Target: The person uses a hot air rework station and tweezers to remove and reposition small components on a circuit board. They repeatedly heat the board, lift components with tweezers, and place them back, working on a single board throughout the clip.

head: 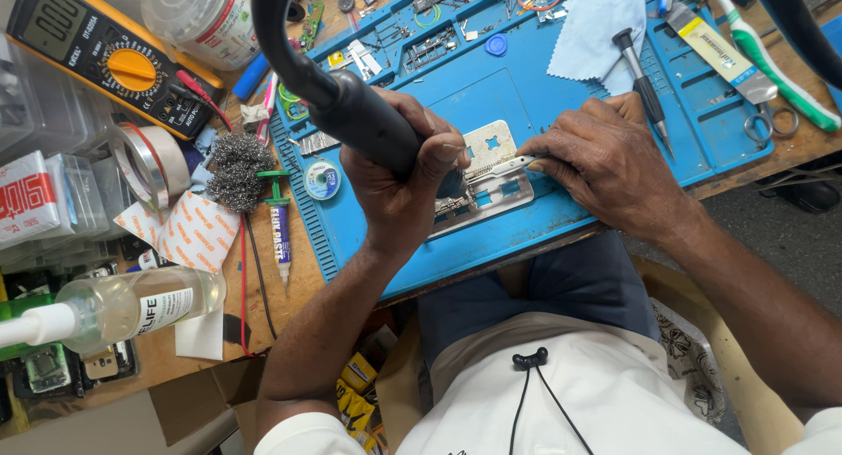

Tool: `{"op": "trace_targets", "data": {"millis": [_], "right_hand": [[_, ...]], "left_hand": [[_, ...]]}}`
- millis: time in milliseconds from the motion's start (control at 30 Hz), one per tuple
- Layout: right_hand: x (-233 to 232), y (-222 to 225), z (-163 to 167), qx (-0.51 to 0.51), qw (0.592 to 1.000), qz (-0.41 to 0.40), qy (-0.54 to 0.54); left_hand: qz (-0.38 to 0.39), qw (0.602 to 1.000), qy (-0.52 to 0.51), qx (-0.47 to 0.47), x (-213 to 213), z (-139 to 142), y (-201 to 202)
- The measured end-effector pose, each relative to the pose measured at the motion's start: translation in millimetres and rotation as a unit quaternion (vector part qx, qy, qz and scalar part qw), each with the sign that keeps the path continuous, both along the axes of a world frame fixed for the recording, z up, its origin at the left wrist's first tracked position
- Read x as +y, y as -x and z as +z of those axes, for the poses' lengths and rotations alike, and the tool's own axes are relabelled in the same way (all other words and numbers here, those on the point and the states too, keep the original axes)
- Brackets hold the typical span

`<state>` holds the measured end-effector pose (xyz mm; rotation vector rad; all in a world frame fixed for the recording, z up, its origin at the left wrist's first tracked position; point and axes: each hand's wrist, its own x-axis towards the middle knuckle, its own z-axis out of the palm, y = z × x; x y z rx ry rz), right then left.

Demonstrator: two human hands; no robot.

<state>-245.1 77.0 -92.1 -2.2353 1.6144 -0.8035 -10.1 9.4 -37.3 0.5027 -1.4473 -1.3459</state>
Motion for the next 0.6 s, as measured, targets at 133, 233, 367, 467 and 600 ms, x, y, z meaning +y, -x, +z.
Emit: {"op": "trace_targets", "data": {"millis": [133, 233, 367, 467, 600], "right_hand": [[0.1, -0.1, 0.7, -0.003, 1.0, -0.001, -0.001], [-0.2, 0.0, 1.9, -0.003, 1.0, 0.0, 0.006], [0.4, -0.6, 2.6, 0.003, 1.0, -0.004, -0.003], [0.3, -0.6, 2.0, 0.0, 1.0, -0.003, -0.001], [-0.2, -0.5, 0.7, 0.002, 1.0, -0.003, -0.001]], "left_hand": [[0.002, 1.0, 0.017, 0.006, 0.4, -1.9, 1.9], [0.003, 1.0, 0.025, 0.014, 1.3, -3.3, 3.3], [0.004, 0.999, 0.033, 0.015, 1.0, -4.1, 2.8], [0.008, 0.999, 0.037, 0.013, 0.7, -4.4, 2.8], [0.01, 0.999, 0.037, 0.019, 0.6, -4.8, 2.7]]}}
